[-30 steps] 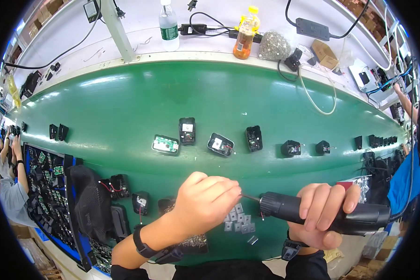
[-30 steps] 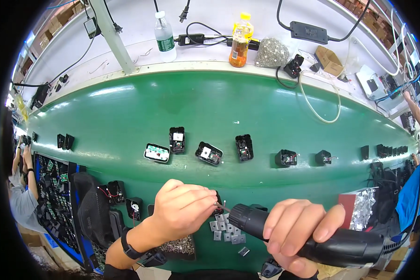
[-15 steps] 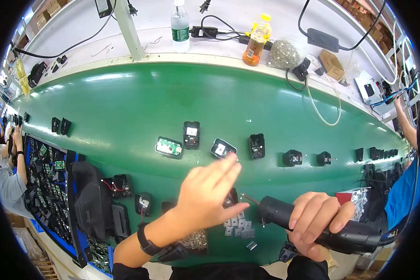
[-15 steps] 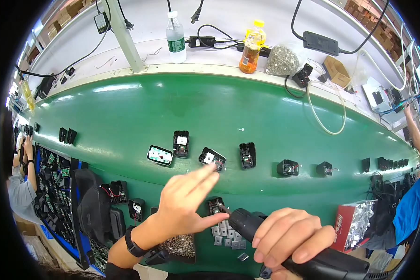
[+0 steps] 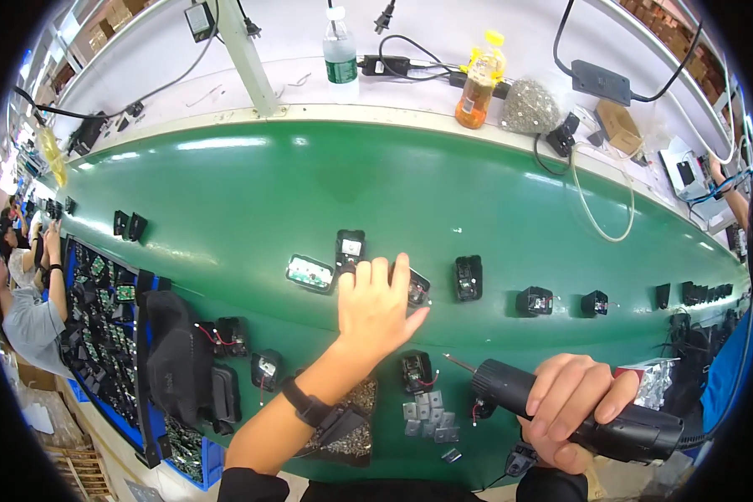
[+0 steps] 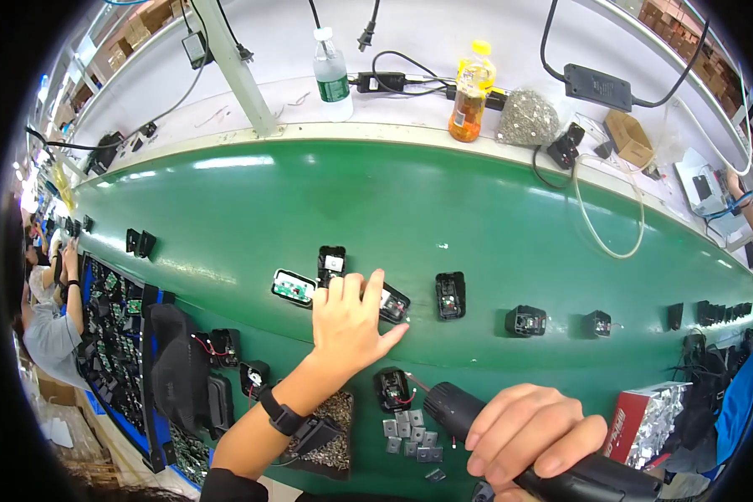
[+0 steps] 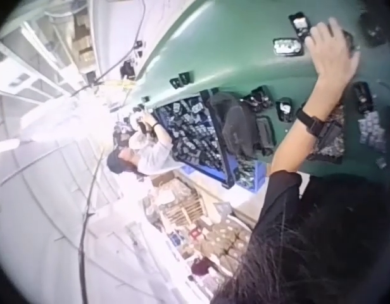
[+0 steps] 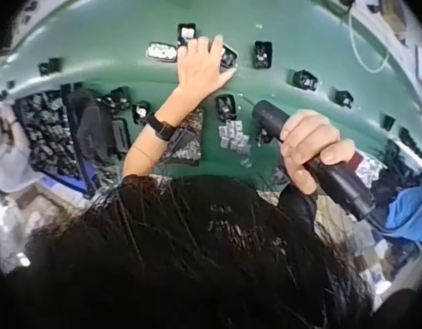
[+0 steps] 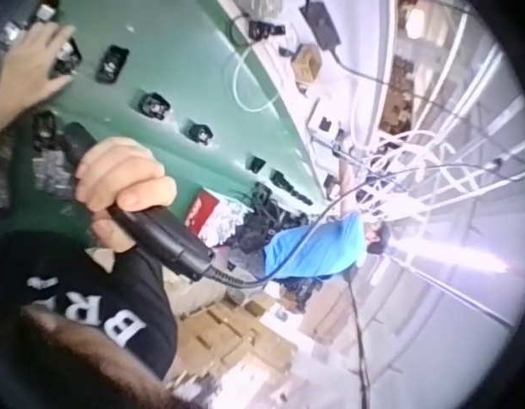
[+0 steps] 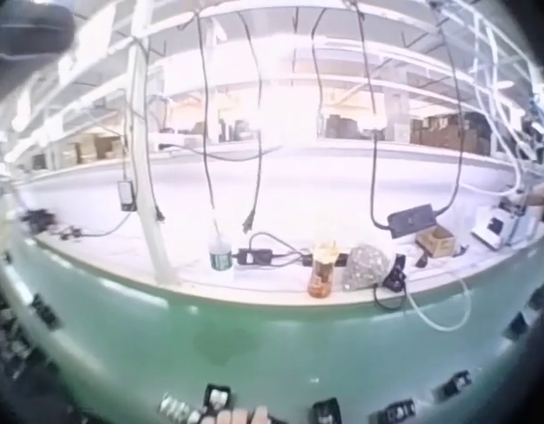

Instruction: The person picks up a metal plate and a screw, places the plate onto a plastic housing, and drives the screw in using a power screwdriver.

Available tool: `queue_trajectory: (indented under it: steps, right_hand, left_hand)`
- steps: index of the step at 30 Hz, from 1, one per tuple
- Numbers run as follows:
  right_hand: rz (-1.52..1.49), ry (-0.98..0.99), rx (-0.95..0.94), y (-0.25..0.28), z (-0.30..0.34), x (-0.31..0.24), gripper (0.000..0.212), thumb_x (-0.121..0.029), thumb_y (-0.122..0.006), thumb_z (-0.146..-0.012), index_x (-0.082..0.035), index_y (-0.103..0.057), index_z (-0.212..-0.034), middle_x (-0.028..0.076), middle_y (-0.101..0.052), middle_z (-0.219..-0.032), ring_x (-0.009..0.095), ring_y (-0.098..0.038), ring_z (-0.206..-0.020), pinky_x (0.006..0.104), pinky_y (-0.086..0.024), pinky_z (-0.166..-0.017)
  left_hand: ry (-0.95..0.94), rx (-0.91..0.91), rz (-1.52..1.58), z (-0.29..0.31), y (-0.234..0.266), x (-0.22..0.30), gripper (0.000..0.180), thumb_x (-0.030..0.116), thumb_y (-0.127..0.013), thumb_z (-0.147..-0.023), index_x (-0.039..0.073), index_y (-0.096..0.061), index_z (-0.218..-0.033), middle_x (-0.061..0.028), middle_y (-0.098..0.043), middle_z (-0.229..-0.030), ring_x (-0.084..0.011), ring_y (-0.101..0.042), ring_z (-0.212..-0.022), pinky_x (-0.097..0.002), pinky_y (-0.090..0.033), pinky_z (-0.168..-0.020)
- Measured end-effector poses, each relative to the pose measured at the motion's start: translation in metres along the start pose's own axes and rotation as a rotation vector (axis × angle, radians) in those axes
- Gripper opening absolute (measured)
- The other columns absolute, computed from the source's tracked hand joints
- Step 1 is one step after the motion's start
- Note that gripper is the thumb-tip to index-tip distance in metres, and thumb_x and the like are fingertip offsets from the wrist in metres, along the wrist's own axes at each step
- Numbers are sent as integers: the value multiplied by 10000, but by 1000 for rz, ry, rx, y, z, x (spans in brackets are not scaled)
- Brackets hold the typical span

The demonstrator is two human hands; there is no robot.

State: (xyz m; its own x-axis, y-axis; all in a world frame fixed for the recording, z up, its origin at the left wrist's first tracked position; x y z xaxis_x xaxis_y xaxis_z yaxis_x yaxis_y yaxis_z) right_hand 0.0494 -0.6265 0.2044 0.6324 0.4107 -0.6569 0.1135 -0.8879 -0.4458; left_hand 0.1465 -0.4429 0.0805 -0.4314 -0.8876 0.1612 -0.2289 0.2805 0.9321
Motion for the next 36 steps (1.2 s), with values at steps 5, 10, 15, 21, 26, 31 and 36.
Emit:
queue_trajectory:
  steps: [5,10,15,21,26,31,36]
  right_hand:
    - [29,18,-22,2,-9,3,483,-84,-877,-710,-141,-526,-1036,-10,-643,-710,140,-635,-560,268,-532,-562]
    - [141,-3,-62,-3,-22,15,476,-119,-869,-730,-146,-520,-1053,-25,-623,-699,137,-623,-552,266,-512,-572]
    - [205,-125,-168,-11,-46,53,482,-161,-870,-748,-148,-512,-1070,-8,-615,-740,173,-625,-617,317,-491,-641]
    - [231,-155,-301,-14,-57,89,487,-56,-792,-814,-116,-475,-1179,67,-648,-909,247,-671,-769,393,-538,-736]
    - [248,-242,-326,-19,-57,108,479,-61,-785,-825,-126,-475,-1185,68,-645,-919,242,-667,-772,397,-531,-741]
    - [275,-252,-345,-16,-55,118,498,-105,-798,-831,-130,-465,-1200,69,-638,-925,244,-661,-774,402,-520,-757]
    - [268,-278,-288,-16,-55,123,483,-141,-794,-850,-138,-464,-1202,63,-620,-916,239,-641,-778,407,-498,-783]
  left_hand:
    - [-63,3,213,-4,-5,1,735,254,-844,-679,64,-566,-1332,-130,-570,-1181,-291,-568,-993,-417,-452,-810]
    - [-157,-57,582,-6,-13,-13,680,-8,-708,-737,5,-503,-1385,-203,-522,-1323,-386,-651,-1003,-464,-567,-843]
    - [-254,-240,673,-18,-18,-31,776,38,-784,-704,63,-487,-1421,-171,-512,-1373,-384,-644,-1085,-442,-575,-882]
    - [-233,-139,828,-28,-13,-54,792,86,-848,-677,71,-529,-1402,-151,-586,-1305,-364,-616,-1155,-427,-527,-987]
    - [-250,-105,855,-31,-13,-59,796,62,-863,-649,76,-545,-1378,-133,-592,-1271,-343,-618,-1134,-421,-538,-956]
    - [-226,-109,927,-31,-15,-57,780,48,-861,-651,73,-549,-1365,-127,-595,-1257,-338,-623,-1122,-417,-547,-934]
    - [-274,-57,866,-34,-11,-50,785,29,-842,-643,71,-546,-1369,-124,-603,-1250,-334,-637,-1109,-406,-556,-919]
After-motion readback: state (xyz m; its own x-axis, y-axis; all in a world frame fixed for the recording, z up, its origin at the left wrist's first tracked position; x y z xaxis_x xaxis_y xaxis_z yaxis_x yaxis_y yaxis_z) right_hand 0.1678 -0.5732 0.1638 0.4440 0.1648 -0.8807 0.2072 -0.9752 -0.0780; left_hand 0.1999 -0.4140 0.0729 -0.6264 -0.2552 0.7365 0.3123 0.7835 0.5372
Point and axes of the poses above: each hand's wrist, its own z-axis away from the middle knuckle, its own y-axis out of the back of the hand, x = y × z, the point moved 4 cm from there along -z, towards the middle knuckle
